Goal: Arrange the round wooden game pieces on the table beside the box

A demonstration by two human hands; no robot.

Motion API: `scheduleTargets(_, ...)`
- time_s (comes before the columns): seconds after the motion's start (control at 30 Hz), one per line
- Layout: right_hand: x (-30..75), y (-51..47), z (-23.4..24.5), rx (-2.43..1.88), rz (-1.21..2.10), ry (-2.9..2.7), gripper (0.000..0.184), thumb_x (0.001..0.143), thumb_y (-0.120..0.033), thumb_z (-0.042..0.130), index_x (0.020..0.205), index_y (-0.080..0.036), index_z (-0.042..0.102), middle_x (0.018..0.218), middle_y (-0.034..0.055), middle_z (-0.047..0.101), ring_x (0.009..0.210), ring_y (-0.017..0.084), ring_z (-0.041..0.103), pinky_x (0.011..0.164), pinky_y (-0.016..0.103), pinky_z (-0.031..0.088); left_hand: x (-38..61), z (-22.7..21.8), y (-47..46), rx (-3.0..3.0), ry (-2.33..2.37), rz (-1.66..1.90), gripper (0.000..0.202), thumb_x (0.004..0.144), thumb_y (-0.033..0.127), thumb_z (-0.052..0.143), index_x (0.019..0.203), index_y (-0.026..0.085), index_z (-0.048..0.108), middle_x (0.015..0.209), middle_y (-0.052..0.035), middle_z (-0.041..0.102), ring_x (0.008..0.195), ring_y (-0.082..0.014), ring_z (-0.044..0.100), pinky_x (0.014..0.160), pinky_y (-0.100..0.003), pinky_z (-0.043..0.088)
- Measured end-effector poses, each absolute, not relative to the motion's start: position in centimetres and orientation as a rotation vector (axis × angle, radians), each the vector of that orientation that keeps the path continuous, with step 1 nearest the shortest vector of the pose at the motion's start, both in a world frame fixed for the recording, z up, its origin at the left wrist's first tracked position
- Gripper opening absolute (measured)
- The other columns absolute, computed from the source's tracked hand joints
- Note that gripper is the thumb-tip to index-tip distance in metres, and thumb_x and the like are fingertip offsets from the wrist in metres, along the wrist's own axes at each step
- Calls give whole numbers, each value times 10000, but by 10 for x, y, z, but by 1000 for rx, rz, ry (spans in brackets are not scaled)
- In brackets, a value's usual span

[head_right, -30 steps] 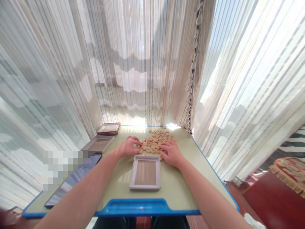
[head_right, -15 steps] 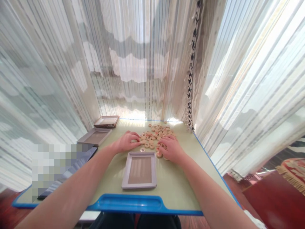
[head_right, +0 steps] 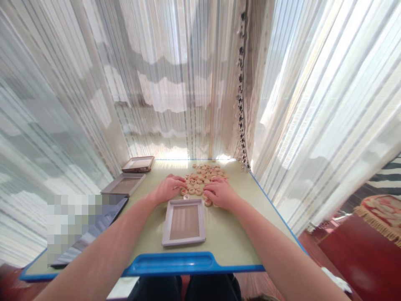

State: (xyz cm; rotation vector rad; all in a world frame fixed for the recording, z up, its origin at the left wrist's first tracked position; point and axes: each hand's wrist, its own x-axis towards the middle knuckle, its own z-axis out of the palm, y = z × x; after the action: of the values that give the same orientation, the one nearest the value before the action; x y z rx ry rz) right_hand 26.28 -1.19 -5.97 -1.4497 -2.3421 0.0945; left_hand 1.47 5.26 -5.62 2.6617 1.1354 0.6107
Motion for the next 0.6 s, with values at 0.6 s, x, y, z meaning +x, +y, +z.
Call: scheduleTargets(0.6,261,-3,-64,-1372,121,-2307,293,833,-362,457,981,-263,690,1059,11,652,1074,220,506,974,400,372,5,-67,66,2348,1890,934,307,801,198,362,939,198,637,994,-59,656,906,-182,596,811,-278,447)
